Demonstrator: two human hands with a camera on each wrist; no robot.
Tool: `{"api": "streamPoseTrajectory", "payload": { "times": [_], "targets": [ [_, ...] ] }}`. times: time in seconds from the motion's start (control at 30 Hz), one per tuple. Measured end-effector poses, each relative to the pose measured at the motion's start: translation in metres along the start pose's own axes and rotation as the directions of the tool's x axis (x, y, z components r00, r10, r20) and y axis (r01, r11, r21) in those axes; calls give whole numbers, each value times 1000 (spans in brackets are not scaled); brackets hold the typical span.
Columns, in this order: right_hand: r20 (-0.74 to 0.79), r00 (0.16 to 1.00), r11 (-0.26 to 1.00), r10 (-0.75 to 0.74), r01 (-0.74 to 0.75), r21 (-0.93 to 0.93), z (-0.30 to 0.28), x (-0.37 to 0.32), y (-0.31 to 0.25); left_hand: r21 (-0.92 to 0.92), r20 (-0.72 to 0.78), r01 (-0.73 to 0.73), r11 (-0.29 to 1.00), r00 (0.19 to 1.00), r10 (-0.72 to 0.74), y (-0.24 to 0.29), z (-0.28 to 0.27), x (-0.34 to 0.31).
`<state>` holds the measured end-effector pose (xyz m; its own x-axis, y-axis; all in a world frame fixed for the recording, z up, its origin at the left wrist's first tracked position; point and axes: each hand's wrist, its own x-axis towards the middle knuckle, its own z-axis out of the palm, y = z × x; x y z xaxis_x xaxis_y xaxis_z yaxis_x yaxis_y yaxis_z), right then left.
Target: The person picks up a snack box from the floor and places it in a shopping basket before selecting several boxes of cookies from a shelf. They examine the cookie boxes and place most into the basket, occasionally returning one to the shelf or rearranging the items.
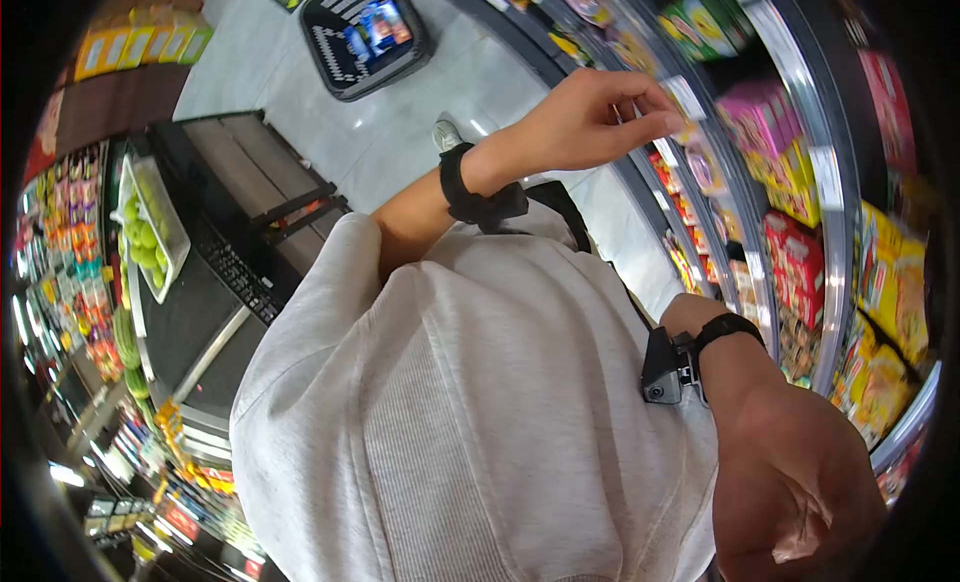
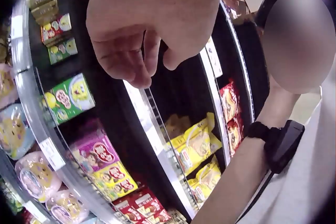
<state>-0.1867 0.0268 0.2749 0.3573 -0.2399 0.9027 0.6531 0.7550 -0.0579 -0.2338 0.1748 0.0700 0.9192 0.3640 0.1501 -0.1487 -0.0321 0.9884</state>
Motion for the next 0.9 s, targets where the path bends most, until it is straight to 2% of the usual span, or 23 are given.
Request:
{"api": "streamPoseTrajectory", "payload": {
  "times": [0.07, 0.13, 0.17, 0.23, 0.27, 0.33, 0.37, 0.4, 0.47, 0.5, 0.53, 0.6, 0.7, 0.73, 0.8, 0.87, 0.9],
  "targets": [
    [194, 980, 998, 50, -58, 36, 18, -15, 19, 44, -45, 7, 999, 999, -5, -4, -44, -8],
    [390, 917, 992, 80, -111, 56, 53, -33, 43, 18, -112, -9, 1000, 994, 11, -7, -89, -18],
    [394, 915, 989, 86, -126, 77, 77, -45, 54, 19, -138, -5, 1000, 990, 8, -9, -115, -25],
    [263, 948, 885, 181, -273, 376, 135, -72, 80, 28, -179, 49, 998, 983, -44, -13, -167, -37],
    [275, 943, 875, 185, -286, 391, 151, -79, 91, 27, -196, 74, 997, 978, -67, -15, -189, -41],
    [498, 859, 982, 115, -173, 73, 174, -89, 114, 61, -251, 103, 993, 964, -85, -16, -239, -51],
    [716, 692, 996, 92, -50, -79, 185, -85, 124, 88, -276, 144, 986, 954, -114, -17, -261, -60],
    [717, 690, 995, 94, -77, -56, 205, -95, 136, 84, -308, 160, 984, 943, -127, -20, -281, -66],
    [578, 808, 975, 112, -201, 92, 245, -117, 155, 81, -411, 169, 982, 904, -121, -33, -311, -73],
    [323, 941, 959, 104, -181, 220, 274, -135, 169, 72, -428, 151, 986, 897, -107, -42, -326, -76],
    [333, 936, 956, 111, -192, 221, 283, -139, 178, 60, -435, 153, 986, 893, -112, -50, -339, -79],
    [446, 894, 969, 35, -140, 206, 294, -149, 200, 118, -499, 214, 970, 857, -128, -65, -367, -85],
    [596, 799, 973, -81, -66, 220, 301, -168, 238, 69, -524, 276, 959, 828, -201, -91, -401, -88],
    [600, 796, 971, -75, -79, 226, 302, -181, 250, 38, -523, 295, 955, 820, -233, -101, -411, -88],
    [610, 782, 910, 128, -336, 241, 296, -230, 279, 28, -531, 325, 945, 806, -262, -119, -442, -83],
    [623, 714, 782, 320, -570, 251, 286, -287, 312, 233, -522, 425, 875, 813, -257, -137, -476, -77],
    [635, 654, 692, 411, -678, 250, 284, -310, 331, 328, -486, 367, 870, 856, -177, -152, -496, -72]
  ]
}}
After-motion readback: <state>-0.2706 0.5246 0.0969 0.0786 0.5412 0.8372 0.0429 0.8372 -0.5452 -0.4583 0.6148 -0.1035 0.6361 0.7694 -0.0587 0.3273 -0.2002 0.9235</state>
